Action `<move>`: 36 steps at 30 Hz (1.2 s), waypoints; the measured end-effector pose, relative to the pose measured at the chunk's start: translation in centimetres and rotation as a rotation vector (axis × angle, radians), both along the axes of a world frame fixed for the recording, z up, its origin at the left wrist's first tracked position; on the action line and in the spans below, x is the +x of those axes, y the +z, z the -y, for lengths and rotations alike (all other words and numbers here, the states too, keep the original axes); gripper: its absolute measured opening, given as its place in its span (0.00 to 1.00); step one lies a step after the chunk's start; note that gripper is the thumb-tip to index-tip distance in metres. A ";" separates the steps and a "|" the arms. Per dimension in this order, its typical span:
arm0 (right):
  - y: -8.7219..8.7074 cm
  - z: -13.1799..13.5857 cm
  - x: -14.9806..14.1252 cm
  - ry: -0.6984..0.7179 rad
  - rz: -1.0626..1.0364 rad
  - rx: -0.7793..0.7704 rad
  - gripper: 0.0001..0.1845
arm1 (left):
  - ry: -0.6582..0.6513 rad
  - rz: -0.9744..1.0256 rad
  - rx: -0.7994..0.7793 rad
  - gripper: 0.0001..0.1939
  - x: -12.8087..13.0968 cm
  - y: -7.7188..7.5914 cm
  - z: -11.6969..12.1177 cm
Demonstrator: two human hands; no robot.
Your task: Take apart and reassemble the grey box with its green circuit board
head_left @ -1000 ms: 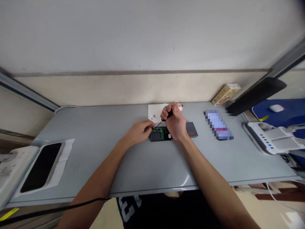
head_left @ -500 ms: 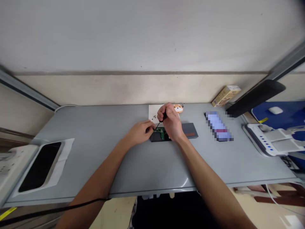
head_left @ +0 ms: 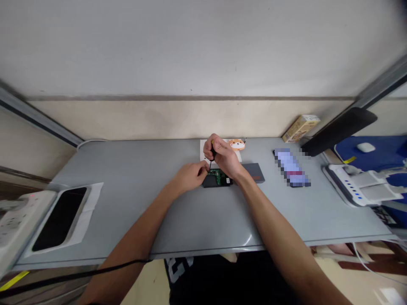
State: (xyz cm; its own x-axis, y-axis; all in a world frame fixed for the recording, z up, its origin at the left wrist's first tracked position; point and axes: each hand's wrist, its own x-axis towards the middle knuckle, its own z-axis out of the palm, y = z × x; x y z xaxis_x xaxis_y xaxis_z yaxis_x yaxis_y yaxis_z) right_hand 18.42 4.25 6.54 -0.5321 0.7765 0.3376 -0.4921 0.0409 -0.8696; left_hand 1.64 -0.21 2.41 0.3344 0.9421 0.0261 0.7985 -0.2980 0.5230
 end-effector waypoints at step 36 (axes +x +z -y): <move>-1.2 0.7 -0.1 -0.365 0.021 -0.071 0.25 | -0.016 0.023 -0.023 0.13 0.2 0.3 -0.1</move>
State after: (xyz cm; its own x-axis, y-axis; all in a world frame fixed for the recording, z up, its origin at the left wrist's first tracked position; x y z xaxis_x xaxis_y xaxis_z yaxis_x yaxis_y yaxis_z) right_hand 18.30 3.50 5.37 -0.2224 0.9373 0.2683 -0.4382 0.1497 -0.8863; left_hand 1.79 -0.15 2.76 0.3492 0.9369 0.0126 0.7815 -0.2987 0.5477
